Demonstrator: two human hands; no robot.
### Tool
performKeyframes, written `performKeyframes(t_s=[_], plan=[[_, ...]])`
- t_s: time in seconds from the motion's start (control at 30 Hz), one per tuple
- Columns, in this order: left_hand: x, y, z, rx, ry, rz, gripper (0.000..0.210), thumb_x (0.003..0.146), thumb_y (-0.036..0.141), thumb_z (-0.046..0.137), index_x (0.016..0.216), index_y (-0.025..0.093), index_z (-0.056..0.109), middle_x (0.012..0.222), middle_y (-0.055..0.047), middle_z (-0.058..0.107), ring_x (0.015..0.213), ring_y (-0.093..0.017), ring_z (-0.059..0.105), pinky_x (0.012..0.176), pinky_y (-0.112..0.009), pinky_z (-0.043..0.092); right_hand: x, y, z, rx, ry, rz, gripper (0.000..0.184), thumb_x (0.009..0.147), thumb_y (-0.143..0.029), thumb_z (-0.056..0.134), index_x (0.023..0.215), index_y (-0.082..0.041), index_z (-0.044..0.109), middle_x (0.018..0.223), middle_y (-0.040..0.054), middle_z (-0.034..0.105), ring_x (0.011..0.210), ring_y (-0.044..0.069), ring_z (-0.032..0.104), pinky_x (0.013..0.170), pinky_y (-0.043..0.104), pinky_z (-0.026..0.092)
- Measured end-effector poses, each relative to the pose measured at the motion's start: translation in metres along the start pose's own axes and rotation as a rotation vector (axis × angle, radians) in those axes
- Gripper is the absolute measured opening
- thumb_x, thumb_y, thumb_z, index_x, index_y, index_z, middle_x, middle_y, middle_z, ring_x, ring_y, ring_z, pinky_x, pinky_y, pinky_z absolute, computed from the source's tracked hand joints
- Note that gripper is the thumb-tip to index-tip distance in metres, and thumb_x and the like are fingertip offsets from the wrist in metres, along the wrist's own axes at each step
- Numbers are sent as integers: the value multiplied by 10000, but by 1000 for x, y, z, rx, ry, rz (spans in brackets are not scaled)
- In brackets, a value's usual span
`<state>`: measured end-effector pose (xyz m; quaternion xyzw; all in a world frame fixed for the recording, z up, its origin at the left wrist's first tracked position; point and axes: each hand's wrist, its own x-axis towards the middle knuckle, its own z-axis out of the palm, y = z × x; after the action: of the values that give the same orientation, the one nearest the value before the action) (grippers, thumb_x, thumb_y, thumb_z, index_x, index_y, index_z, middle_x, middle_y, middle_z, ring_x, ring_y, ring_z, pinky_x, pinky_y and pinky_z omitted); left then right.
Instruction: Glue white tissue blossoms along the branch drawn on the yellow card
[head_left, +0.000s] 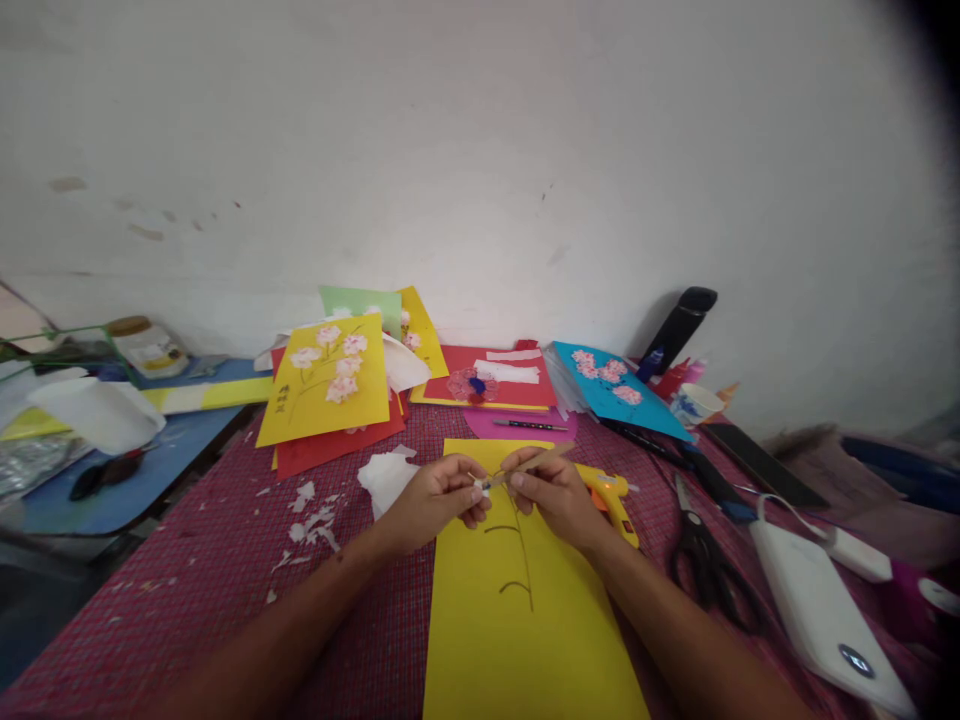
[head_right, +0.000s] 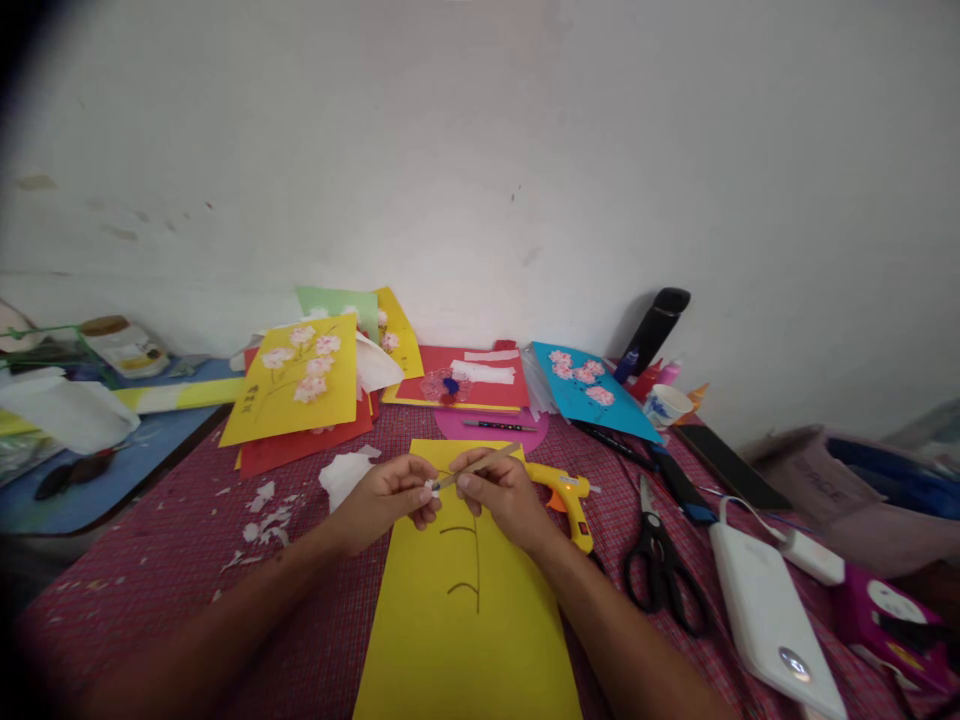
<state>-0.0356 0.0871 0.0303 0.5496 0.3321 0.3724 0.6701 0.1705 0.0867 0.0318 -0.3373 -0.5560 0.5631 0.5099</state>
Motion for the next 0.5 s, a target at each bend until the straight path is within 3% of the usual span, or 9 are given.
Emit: performKeyframes(t_s=[0.17, 0.27, 0.5], plan=[[-2, 1, -2, 0, -70, -11, 296, 825, 361, 680, 996, 167, 536, 767, -41, 686, 655, -147, 655, 599, -263, 504, 2, 3, -2, -40, -21, 44, 186, 834, -357, 700, 857, -176, 665, 675, 13, 683, 442, 99, 540, 425, 228, 398], [-2, 0, -1, 26, -94, -20, 263, 849, 347, 646, 1003, 167, 531, 791, -52, 687, 655, -146, 649, 606, -270, 501, 3, 4, -2, -104, -5, 51, 220, 840, -367, 690, 769, -163, 647, 629, 7, 662, 438, 95, 538, 425, 221, 396], [-3, -7, 2, 147, -93, 25, 239, 884, 312, 583, 1079, 179, 545, 794, -42, 671, 687, -136, 623, 634, -254, 474, 3, 5, 0, -97, 26, 99, 203, 830, -340, 680, 750, -164, 619, 553, -17, 617, 413, 89, 493, 410, 213, 369]])
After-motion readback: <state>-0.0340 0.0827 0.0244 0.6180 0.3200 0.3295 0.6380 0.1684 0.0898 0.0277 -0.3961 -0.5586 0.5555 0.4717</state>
